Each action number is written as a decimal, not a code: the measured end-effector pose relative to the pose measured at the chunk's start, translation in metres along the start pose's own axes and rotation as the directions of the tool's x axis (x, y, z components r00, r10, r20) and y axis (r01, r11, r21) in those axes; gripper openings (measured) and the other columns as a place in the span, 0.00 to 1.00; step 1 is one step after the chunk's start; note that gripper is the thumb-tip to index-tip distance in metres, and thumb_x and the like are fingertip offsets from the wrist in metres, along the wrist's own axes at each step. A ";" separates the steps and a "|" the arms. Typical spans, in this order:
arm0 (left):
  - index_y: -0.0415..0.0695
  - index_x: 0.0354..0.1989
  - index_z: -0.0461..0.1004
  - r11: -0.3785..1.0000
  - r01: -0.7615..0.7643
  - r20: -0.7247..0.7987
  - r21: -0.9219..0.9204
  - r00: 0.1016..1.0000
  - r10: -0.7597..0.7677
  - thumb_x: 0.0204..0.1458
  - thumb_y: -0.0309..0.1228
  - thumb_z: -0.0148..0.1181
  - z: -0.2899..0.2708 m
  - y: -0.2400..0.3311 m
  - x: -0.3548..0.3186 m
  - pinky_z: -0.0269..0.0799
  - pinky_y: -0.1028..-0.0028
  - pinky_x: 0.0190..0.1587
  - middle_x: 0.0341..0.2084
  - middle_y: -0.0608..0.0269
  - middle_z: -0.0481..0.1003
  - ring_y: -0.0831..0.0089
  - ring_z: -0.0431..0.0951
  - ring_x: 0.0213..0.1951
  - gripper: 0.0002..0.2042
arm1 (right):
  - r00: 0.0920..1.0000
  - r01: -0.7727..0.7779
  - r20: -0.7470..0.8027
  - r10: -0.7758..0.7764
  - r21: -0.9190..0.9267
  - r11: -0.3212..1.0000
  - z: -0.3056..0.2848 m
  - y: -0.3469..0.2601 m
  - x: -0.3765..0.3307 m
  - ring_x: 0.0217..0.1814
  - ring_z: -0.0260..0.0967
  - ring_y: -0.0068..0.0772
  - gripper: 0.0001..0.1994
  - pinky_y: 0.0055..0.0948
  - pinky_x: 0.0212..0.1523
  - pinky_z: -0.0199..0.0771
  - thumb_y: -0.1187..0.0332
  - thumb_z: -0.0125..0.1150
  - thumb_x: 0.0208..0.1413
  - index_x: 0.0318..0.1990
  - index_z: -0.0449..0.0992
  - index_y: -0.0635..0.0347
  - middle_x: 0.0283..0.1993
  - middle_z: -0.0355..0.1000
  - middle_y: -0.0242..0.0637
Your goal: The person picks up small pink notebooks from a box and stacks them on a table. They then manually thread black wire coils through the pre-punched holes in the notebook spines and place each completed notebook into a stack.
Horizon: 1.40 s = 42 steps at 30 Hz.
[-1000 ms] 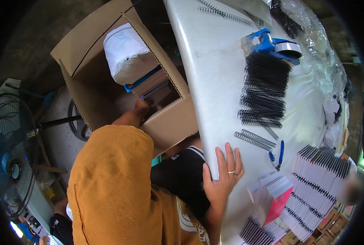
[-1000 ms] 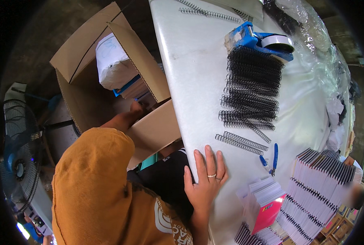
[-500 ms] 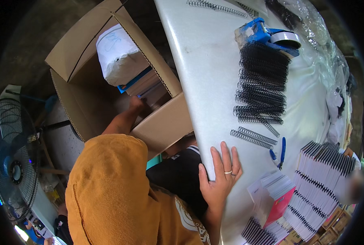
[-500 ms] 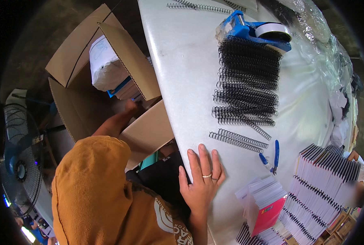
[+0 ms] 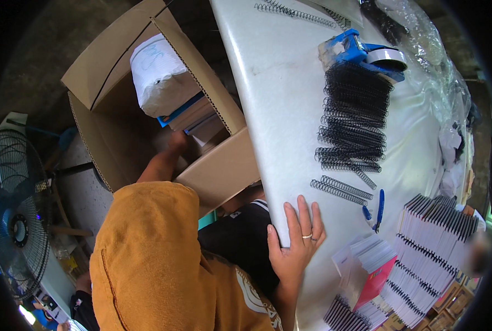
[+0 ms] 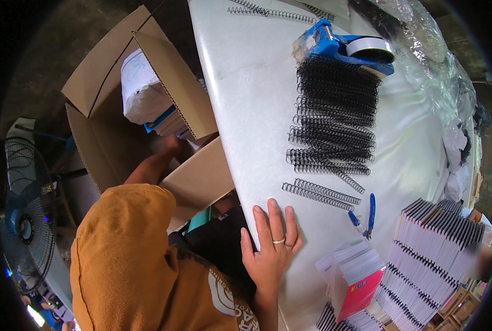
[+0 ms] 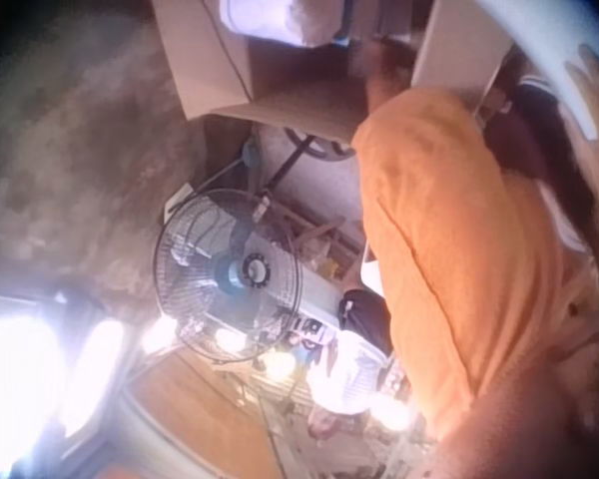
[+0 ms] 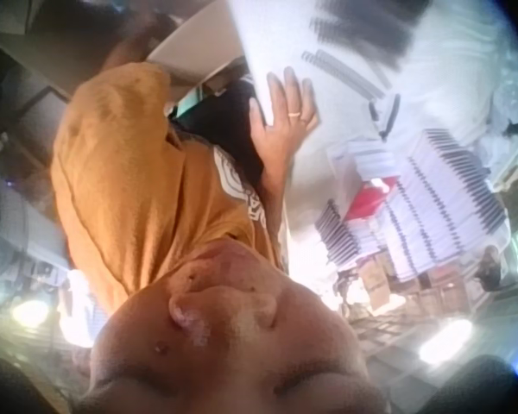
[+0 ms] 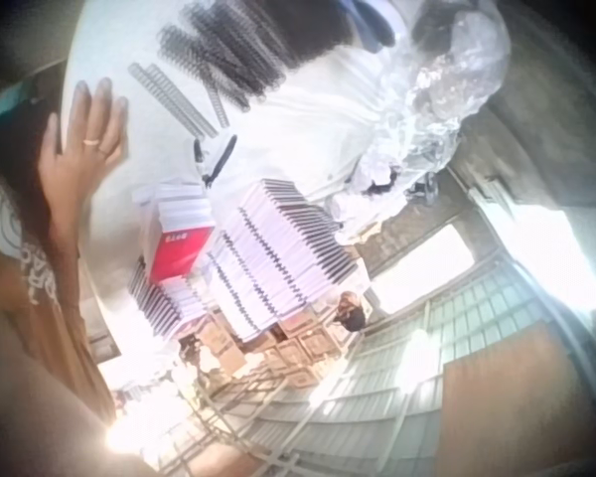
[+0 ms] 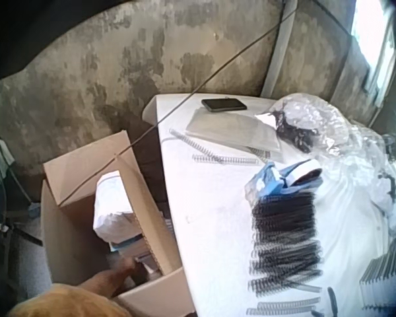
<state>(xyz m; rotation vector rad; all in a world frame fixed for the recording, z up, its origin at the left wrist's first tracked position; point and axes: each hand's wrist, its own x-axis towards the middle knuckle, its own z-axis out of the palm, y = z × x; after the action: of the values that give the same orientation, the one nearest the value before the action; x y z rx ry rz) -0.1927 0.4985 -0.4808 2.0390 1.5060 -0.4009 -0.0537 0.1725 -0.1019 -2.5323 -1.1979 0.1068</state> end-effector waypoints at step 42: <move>0.43 0.47 0.71 0.968 -0.137 0.267 0.210 0.961 0.078 0.53 0.33 0.45 0.018 -0.035 0.022 0.71 0.66 0.46 0.42 0.51 0.75 0.57 0.74 0.46 0.16 | 1.000 0.014 -0.015 -0.014 -0.002 1.000 -0.001 -0.004 0.003 0.64 0.54 0.43 0.21 0.40 0.59 0.51 0.62 0.62 0.47 0.52 0.72 0.48 0.61 0.64 0.30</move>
<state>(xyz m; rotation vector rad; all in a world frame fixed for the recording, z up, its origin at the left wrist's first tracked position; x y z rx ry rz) -0.2167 0.5121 -0.5165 2.1332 1.2326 -0.7927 -0.0541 0.1766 -0.0992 -2.5219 -1.2101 0.0836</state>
